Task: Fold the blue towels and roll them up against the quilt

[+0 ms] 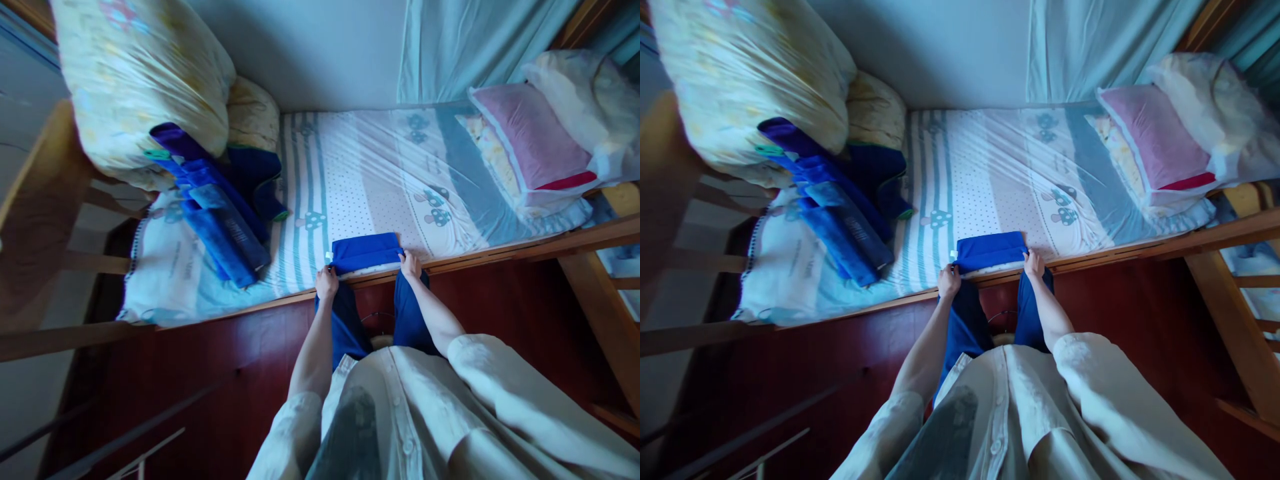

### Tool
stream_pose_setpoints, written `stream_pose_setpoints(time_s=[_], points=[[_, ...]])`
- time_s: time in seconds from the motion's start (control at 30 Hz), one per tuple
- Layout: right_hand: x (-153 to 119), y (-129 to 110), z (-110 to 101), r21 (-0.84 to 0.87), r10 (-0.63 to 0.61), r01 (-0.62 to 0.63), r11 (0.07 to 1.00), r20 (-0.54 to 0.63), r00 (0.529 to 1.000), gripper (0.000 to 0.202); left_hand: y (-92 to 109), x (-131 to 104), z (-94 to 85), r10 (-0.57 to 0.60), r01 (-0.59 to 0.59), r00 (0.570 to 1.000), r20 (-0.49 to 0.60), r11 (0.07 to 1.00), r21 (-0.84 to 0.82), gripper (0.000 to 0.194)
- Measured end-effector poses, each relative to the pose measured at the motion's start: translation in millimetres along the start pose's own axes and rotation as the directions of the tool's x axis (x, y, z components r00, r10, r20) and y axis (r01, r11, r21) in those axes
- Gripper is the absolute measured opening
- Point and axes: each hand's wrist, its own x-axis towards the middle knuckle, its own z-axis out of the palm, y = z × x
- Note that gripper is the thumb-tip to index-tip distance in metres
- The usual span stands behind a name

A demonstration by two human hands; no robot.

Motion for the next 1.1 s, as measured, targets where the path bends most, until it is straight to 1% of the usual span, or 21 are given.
stream_pose_setpoints(time_s=[0.13, 0.27, 0.43, 0.57, 0.7, 0.87, 1.0, 1.1], points=[[0.0, 0.0, 1.6, -0.003, -0.005, 0.005, 1.0, -0.02, 1.0, 0.038, 2.7, -2.1, 0.2, -0.006, 0.006, 1.0, -0.019, 0.999, 0.032, 0.038], [-1.2, -0.9, 1.3, -0.003, 0.0, 0.0, 1.0, -0.025, 1.0, 0.036, 4.7, -3.0, -0.9, -0.055, 0.056, 0.998, -0.023, 0.998, 0.042, 0.04], [-1.3, -2.6, 2.2, -0.002, 0.003, -0.003, 1.0, -0.023, 1.0, 0.035, 4.9, -2.5, 0.7, -0.114, 0.114, 0.992, -0.061, 0.993, 0.007, 0.038], [-0.4, -3.2, 3.7, -0.025, 0.035, -0.035, 0.999, -0.003, 0.999, 0.032, 2.7, -1.4, 2.7, -0.132, 0.132, 0.99, -0.043, 0.991, 0.007, 0.036], [-0.5, -2.6, 4.0, -0.031, 0.006, -0.007, 0.999, -0.013, 1.0, 0.029, 0.7, -0.4, 3.1, -0.125, 0.125, 0.991, -0.039, 0.992, -0.002, 0.035], [-2.3, -4.3, 1.9, -0.048, 0.022, -0.022, 0.999, 0.002, 1.0, 0.029, 2.5, 1.5, 0.9, -0.17, 0.17, 0.985, 0.031, 0.985, 0.002, 0.035], [-3.4, -4.2, 1.4, -0.036, 0.027, -0.027, 0.999, -0.004, 1.0, 0.027, 5.7, 0.7, -1.9, -0.169, 0.17, 0.985, 0.019, 0.985, -0.04, 0.032], [-2.9, -1.9, 3.5, 0.015, -0.005, 0.006, 1.0, -0.049, 0.999, 0.025, 8.0, -1.8, -4.9, -0.164, 0.164, 0.986, 0.003, 0.985, -0.056, 0.03]])
